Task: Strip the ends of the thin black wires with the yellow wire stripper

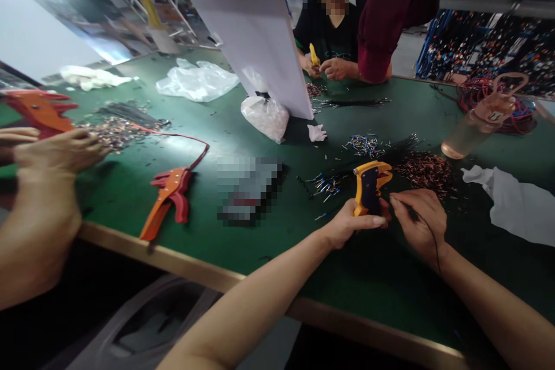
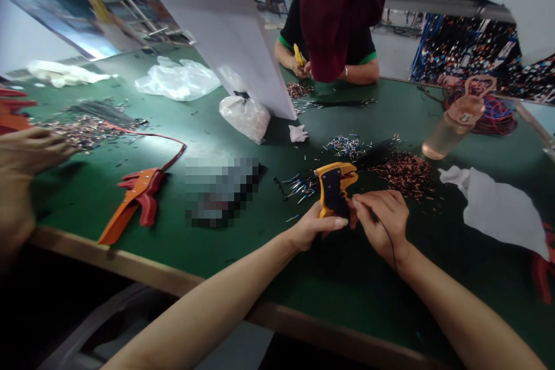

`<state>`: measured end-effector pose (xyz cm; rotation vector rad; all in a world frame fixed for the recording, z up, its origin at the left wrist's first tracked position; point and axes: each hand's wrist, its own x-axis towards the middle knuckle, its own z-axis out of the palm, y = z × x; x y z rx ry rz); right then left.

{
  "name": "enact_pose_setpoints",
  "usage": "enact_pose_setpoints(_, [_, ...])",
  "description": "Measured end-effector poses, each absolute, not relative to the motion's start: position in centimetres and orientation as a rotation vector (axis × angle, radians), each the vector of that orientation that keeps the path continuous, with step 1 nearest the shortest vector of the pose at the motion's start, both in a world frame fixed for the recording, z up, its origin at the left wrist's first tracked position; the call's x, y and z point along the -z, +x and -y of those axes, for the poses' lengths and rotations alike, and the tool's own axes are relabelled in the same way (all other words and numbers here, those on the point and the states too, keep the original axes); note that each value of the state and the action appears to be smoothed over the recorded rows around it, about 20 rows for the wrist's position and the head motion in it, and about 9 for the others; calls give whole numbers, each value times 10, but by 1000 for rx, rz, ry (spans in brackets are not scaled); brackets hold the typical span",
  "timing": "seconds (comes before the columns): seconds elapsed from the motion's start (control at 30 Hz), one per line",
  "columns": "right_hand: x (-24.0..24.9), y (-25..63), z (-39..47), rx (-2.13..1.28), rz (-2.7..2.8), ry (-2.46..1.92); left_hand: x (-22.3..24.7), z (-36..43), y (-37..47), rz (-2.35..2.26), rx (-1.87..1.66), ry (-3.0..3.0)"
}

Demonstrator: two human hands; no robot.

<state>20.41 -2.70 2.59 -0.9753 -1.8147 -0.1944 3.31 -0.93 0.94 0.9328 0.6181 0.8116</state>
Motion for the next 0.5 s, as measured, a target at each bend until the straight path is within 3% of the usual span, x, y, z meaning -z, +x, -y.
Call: enact_pose_setpoints(0.5, [-20,214,28,233,1889,-934,0,9,43,-795,-863,940])
